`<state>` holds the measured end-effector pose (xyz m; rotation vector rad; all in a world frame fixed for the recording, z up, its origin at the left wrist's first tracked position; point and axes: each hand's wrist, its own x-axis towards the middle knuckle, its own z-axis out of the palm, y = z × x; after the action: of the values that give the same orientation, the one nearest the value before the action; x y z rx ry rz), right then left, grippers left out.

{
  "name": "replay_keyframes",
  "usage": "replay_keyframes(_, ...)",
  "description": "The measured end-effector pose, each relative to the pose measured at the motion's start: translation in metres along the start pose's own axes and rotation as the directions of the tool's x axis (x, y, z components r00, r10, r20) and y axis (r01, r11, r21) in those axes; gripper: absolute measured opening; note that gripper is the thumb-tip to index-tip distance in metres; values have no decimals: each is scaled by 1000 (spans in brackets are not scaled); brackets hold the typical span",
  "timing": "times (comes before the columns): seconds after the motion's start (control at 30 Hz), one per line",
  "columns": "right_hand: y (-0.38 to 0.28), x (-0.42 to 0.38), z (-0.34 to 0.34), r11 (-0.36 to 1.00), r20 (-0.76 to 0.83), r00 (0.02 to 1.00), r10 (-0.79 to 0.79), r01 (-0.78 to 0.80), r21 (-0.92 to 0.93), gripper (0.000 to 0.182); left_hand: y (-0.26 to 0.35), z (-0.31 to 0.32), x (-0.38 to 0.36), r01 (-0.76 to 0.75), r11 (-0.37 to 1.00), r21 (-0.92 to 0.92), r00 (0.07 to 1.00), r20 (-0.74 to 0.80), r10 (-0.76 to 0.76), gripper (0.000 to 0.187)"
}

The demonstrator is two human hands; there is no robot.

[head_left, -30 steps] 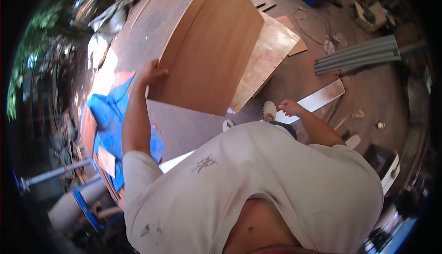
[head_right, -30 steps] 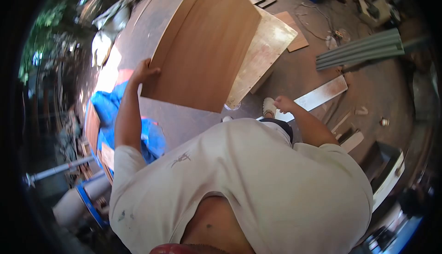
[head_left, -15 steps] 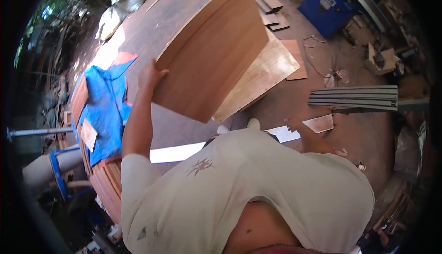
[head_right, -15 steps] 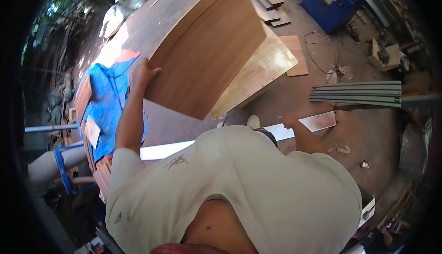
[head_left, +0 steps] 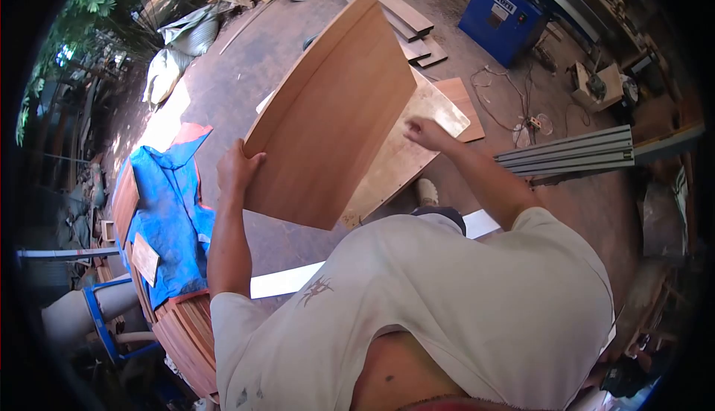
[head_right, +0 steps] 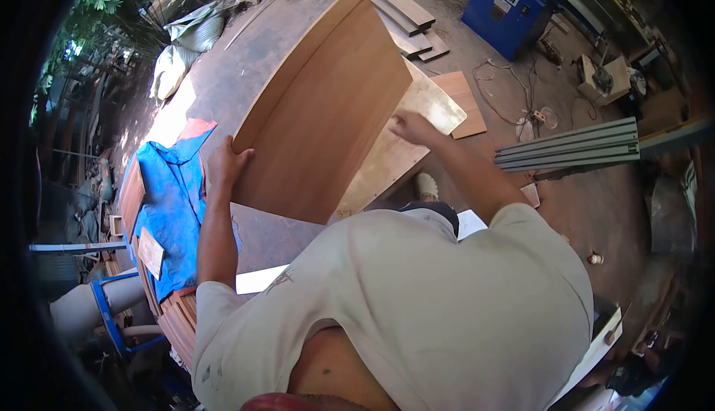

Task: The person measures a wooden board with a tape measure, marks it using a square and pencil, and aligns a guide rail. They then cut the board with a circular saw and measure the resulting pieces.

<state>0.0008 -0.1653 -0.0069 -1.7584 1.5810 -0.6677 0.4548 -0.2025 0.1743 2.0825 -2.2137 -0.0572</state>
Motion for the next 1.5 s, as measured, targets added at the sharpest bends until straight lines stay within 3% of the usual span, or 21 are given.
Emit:
replay_keyframes(0.13, -50, 93, -94, 871, -298, 846, -443, 327, -367, 66, 37, -10, -6, -57, 998, 37, 995, -78, 60, 47)
replay_keyframes(0.23, -76, 127, -167, 634, -230, 722, -652, 353, -688, 70, 55, -3, -20, -76, 997, 26, 992, -101, 79, 43)
replay_keyframes(0.27, -65, 140, -181, 612, -121, 778, -617, 377, -695, 74, 61, 4, -30, -142, 989, 27, 969, -201, 145, 40)
replay_keyframes(0.37, -42, 153, -214, 611, 197, 832, -519, 522, -595, 29, 85, 5, -61, -88, 994, 70, 978, -184, 100, 39)
replay_keyframes(0.43, -43, 139, -229, 568, 206, 728, -654, 652, -502, 23, 94, 6, -75, -57, 996, 67, 980, -187, 69, 36)
replay_keyframes(0.67, -45, 127, -234, 661, 314, 856, -411, 517, -545, 24, 26, -3, -145, 363, 932, 2, 931, -30, -363, 39)
replay_keyframes(0.7, -49, 123, -233, 679, 311, 876, -369, 482, -553, 25, -1, 20, -157, 338, 885, -321, 926, -54, -373, 48)
replay_keyframes(0.73, -56, 117, -235, 665, 326, 885, -333, 465, -585, 24, -18, 43, -174, 256, 747, -614, 921, -80, -382, 57)
replay_keyframes(0.77, -57, 113, -234, 654, 334, 879, -340, 476, -587, 24, -19, 66, -187, 261, 740, -620, 915, -85, -394, 57)
replay_keyframes(0.8, -56, 109, -234, 622, 357, 870, -339, 492, -609, 22, -12, 91, -193, 243, 399, -884, 872, 19, -490, 69)
replay_keyframes(0.83, -55, 106, -235, 589, 379, 863, -334, 505, -631, 20, -1, 106, -194, 171, -16, -985, 836, 154, -526, 81)
replay_keyframes(0.9, -53, 90, -238, 578, 511, 829, -226, 536, -615, 24, 47, 111, -205, 71, -74, -995, 787, 101, -609, 84)
replay_keyframes(0.97, -40, 59, -238, 519, 602, 748, -281, 646, -560, 30, 76, 119, -245, -20, -127, -992, 721, 74, -689, 86)
replay_keyframes(1.03, -13, 26, -234, 523, 679, 715, -165, 647, -554, 42, 91, 131, -287, -212, -582, -785, 784, 218, -581, 73)
replay_keyframes(1.1, 42, -17, -228, 574, 688, 649, -324, 713, -402, 57, 114, 132, -323, -58, -596, -801, 709, 387, -589, 63)
replay_keyframes(1.17, 76, -66, -215, 621, 688, 664, -293, 679, -391, 68, 134, 137, -366, 257, -499, -828, 694, 517, -501, 56)
replay_keyframes(1.27, 126, -121, -184, 616, 719, 666, -199, 655, -437, 70, 160, 165, -419, 327, -615, -717, 707, 617, -344, 53)
replay_keyframes(1.33, 165, -146, -162, 569, 714, 685, -145, 648, -507, 68, 174, 193, -433, 553, -561, -616, 523, 781, -343, 52)
replay_keyframes(1.37, 180, -158, -151, 546, 701, 701, -131, 641, -539, 66, 180, 208, -436, 555, -560, -615, 520, 782, -344, 52)
replay_keyframes(1.43, 206, -170, -138, 559, 689, 710, -145, 634, -535, 64, 197, 237, -438, 758, -380, -531, 285, 793, -539, 60)
replay_keyframes(1.5, 221, -180, -126, 573, 662, 733, -156, 613, -544, 64, 206, 265, -444, 753, -356, -553, 258, 747, -613, 60)
